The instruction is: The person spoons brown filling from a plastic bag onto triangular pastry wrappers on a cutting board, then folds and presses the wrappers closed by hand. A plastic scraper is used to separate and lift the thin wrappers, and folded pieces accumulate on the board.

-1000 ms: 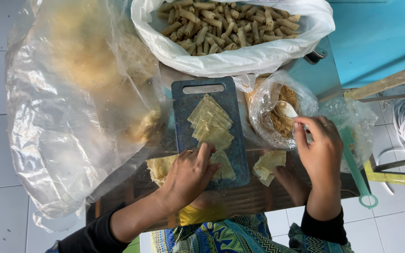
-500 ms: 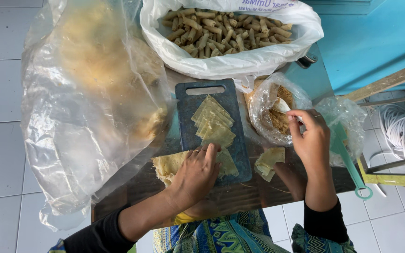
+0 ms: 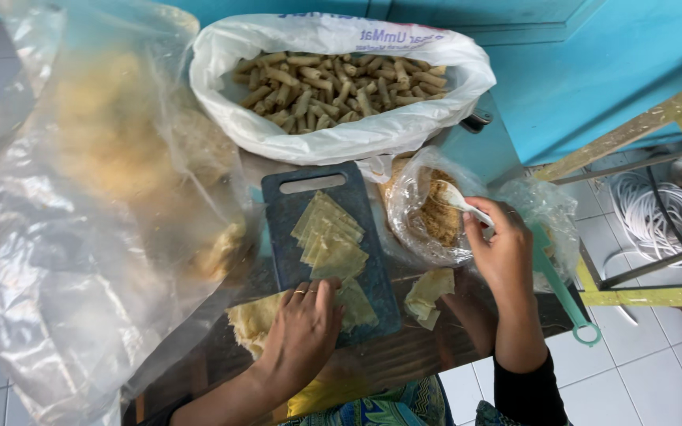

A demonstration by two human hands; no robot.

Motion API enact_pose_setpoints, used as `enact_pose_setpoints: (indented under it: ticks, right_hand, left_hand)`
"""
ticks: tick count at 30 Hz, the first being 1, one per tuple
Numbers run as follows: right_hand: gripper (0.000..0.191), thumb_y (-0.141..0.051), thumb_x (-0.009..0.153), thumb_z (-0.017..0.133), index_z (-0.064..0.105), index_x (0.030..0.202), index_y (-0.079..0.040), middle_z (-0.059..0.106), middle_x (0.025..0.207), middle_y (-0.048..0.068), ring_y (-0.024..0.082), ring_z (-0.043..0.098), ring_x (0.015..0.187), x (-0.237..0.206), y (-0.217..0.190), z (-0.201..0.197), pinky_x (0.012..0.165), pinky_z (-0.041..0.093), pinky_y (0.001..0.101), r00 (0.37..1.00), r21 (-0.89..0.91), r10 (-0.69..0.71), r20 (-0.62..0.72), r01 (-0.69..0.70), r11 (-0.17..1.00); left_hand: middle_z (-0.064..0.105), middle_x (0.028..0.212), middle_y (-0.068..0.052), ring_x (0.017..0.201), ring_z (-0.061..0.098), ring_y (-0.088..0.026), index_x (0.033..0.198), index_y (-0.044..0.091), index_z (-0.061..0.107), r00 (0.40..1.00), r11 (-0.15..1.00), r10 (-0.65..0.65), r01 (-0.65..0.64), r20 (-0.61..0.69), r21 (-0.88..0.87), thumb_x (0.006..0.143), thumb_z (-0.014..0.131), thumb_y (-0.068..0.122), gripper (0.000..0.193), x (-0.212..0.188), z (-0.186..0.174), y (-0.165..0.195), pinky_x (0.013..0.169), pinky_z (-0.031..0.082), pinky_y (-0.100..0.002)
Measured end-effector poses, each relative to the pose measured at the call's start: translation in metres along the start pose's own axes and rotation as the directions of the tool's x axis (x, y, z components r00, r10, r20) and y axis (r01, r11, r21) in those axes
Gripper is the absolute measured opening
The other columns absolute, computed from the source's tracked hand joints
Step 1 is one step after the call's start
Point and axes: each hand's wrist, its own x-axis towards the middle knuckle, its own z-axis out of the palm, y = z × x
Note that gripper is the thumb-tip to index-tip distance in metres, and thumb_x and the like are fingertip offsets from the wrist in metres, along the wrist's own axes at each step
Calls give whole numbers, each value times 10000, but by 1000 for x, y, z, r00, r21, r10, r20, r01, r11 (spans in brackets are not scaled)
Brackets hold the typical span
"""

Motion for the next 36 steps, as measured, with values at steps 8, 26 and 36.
enact_pose_setpoints:
  ticks: [8, 26, 36]
  right_hand:
    - [213, -97, 973, 713, 713, 1186, -89, 702, 1023, 117, 263, 663, 834, -2, 8, 6, 660, 508, 332, 997, 23, -77, 14, 77, 997]
    - [222, -34, 985, 728, 738, 1206, -31, 696, 945, -18, 29, 519, 768, -17, 19, -14, 659, 424, 194, 987, 383, 158, -20, -138, 913]
    - [217, 34, 1009, 716, 710, 1225, 9, 696, 1103, 36, 49, 640, 955, -89, -5, -26, 746, 441, 179, 988, 474, 156, -17, -130, 871]
  left_hand:
    - [686, 1021, -181, 946, 650, -368, 1176, -3, 513, 1000, 997, -7, 10, 29, -79, 933, 633, 113, 295, 0, 0, -4, 834, 481, -492]
    - [682, 872, -119, 839, 634, -325, 1184, 35, 508, 998, 982, 7, -18, 55, 186, 903, 676, 193, 364, -4, -15, 17, 738, 444, -479]
    - [720, 955, -122, 878, 678, -340, 1156, 60, 514, 998, 998, 10, -13, 56, 55, 911, 652, 148, 294, -25, -23, 9, 786, 468, -490]
